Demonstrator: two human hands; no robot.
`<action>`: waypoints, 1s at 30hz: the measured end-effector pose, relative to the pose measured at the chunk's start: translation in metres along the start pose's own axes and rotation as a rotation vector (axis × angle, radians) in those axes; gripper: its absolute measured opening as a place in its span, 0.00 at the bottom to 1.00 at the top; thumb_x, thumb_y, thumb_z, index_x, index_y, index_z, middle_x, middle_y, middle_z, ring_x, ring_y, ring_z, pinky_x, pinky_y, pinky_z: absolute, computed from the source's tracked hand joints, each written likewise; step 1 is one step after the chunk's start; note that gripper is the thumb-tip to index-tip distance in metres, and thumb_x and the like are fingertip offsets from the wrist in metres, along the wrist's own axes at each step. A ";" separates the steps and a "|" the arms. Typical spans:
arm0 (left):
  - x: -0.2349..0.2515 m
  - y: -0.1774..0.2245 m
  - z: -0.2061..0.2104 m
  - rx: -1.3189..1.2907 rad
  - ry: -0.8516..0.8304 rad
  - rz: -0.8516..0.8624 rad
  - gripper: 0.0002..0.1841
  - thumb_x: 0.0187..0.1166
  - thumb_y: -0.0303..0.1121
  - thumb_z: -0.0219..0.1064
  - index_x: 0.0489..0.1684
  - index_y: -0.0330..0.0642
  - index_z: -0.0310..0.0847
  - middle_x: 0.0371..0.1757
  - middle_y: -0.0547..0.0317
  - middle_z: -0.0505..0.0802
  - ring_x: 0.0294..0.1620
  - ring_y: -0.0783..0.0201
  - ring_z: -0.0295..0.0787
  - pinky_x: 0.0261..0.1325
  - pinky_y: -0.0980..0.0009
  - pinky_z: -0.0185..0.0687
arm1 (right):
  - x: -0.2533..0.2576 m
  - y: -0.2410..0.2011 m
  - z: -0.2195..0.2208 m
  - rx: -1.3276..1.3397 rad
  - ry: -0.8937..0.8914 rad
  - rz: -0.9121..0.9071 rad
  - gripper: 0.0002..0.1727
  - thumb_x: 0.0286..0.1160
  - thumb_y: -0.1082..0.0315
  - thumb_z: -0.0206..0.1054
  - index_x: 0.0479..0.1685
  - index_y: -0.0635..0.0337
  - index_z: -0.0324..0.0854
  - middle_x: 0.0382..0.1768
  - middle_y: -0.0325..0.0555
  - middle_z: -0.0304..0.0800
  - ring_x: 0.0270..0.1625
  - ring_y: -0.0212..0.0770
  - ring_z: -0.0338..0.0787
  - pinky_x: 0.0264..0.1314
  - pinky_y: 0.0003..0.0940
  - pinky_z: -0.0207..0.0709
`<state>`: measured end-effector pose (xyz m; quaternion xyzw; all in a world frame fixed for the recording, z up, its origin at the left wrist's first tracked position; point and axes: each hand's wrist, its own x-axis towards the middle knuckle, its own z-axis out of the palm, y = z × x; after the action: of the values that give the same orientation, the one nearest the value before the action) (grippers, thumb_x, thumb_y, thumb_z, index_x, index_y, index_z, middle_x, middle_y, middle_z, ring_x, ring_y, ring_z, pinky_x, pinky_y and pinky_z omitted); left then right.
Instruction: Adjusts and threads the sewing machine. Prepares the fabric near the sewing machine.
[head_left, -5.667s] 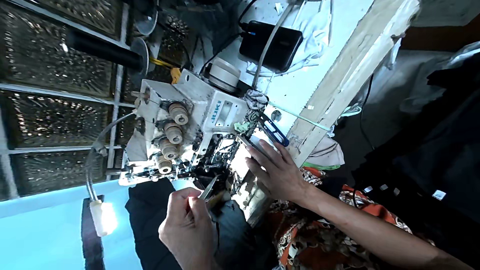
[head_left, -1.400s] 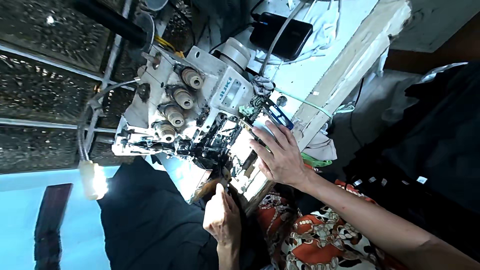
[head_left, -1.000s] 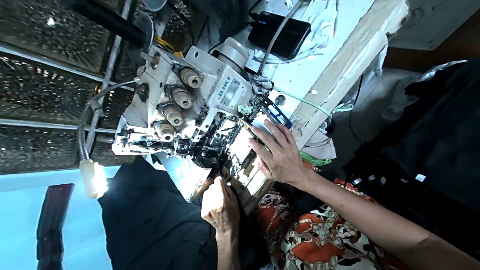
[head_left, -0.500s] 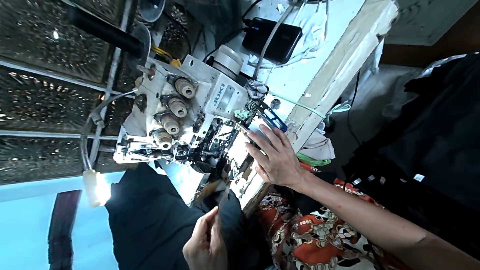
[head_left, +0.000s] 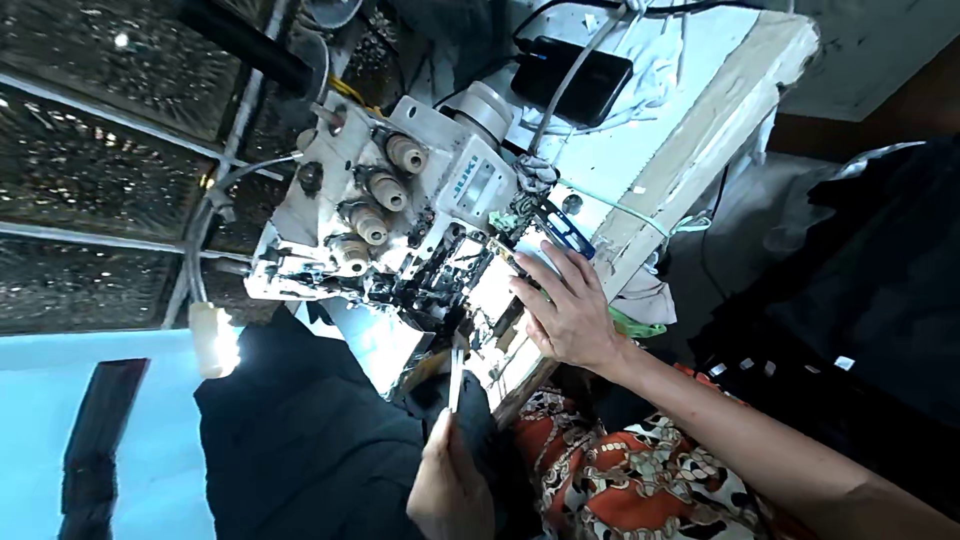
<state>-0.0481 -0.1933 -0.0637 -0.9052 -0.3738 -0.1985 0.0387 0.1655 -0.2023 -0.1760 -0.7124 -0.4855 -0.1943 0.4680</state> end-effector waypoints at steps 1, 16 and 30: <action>-0.002 -0.003 0.003 -0.001 -0.051 0.018 0.16 0.84 0.25 0.57 0.57 0.21 0.86 0.42 0.35 0.95 0.33 0.52 0.95 0.38 0.61 0.89 | 0.000 -0.001 0.001 -0.004 0.003 0.001 0.20 0.74 0.59 0.57 0.58 0.51 0.90 0.74 0.52 0.86 0.80 0.62 0.77 0.80 0.57 0.65; 0.023 -0.007 0.068 0.171 0.237 0.039 0.14 0.82 0.21 0.59 0.53 0.20 0.88 0.43 0.33 0.96 0.38 0.46 0.98 0.44 0.61 0.90 | 0.001 0.001 -0.001 -0.007 -0.007 0.006 0.20 0.72 0.58 0.58 0.57 0.51 0.91 0.74 0.52 0.85 0.81 0.62 0.77 0.80 0.57 0.66; 0.044 -0.031 0.055 0.294 0.067 0.177 0.15 0.81 0.26 0.58 0.47 0.26 0.91 0.27 0.39 0.93 0.25 0.43 0.92 0.28 0.52 0.82 | 0.001 -0.001 -0.002 0.003 -0.020 0.005 0.20 0.73 0.59 0.59 0.58 0.52 0.91 0.74 0.52 0.86 0.81 0.62 0.76 0.80 0.57 0.66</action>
<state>-0.0233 -0.1300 -0.0994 -0.9121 -0.3162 -0.1675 0.2001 0.1658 -0.2033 -0.1741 -0.7149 -0.4887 -0.1852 0.4646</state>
